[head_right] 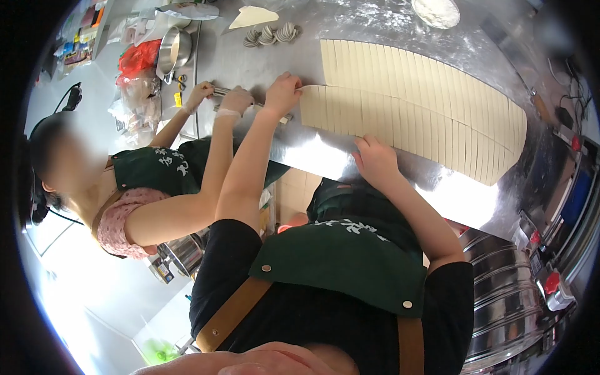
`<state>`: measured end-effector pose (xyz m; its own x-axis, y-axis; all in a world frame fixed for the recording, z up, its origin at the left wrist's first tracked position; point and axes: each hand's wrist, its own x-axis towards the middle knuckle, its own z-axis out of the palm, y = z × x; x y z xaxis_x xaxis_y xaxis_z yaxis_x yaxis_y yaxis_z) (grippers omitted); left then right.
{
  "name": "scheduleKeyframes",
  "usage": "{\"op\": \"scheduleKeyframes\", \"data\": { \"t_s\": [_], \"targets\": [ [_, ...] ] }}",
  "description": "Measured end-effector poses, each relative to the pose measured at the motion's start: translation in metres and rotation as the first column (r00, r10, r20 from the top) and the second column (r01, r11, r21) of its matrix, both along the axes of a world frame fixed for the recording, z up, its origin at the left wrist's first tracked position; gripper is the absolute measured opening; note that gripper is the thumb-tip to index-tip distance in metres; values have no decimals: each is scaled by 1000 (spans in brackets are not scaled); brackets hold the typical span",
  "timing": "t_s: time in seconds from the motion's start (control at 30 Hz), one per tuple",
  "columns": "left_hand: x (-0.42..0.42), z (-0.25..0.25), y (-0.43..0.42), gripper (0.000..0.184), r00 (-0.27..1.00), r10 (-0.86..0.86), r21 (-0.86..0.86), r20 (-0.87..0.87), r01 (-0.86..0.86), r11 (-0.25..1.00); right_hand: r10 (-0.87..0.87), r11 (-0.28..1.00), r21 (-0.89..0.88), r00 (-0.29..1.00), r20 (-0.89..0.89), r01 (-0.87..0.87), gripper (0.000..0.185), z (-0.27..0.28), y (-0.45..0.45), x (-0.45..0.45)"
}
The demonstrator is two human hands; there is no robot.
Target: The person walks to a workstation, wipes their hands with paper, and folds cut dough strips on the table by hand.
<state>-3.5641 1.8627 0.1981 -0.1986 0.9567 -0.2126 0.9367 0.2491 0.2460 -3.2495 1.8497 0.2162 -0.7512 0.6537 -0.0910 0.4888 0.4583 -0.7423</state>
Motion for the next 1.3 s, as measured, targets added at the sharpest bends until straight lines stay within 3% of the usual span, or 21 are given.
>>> {"op": "scheduleKeyframes", "data": {
  "t_s": [0.1,0.17,0.27,0.33,0.43,0.53,0.63,0.73,0.83,0.93,1.03,1.23,1.3],
  "targets": [
    [14,15,-12,13,997,82,26,-9,-82,996,22,999,-36,1000,8,-22,29,-3,-1,-3],
    [20,20,-24,12,991,109,87,83,-116,989,38,993,-111,999,32,-34,33,-6,-1,-11],
    [23,13,-33,11,972,110,210,210,-155,965,125,992,27,973,-192,-122,42,-4,14,-50],
    [21,5,-31,11,958,118,258,261,-187,948,108,990,116,969,-222,-84,49,-9,23,-83],
    [20,0,-28,11,941,157,255,300,-238,937,65,916,401,973,-222,30,45,-29,40,-128],
    [22,3,-28,11,938,154,263,311,-241,934,25,918,386,961,-275,86,31,-47,56,-156],
    [24,9,-32,12,942,155,260,297,-236,936,84,967,247,993,-84,-60,16,-54,69,-166],
    [23,10,-38,13,941,169,270,294,-252,929,90,960,275,988,-124,-53,10,-56,74,-171],
    [21,6,-46,11,937,159,315,310,-259,913,109,972,212,994,-20,-102,22,-53,81,-171],
    [22,15,-58,12,937,127,330,325,-238,914,47,969,248,991,-123,-16,32,-52,82,-171],
    [34,47,-75,13,943,92,332,319,-202,921,75,980,195,977,-200,-35,40,-32,70,-159],
    [65,100,-117,12,904,172,321,391,-310,895,178,952,-163,901,-396,-260,42,-12,3,-123],
    [75,99,-130,11,817,253,280,518,-441,853,116,845,-447,916,-384,-294,39,-16,-15,-114]
  ]
}}
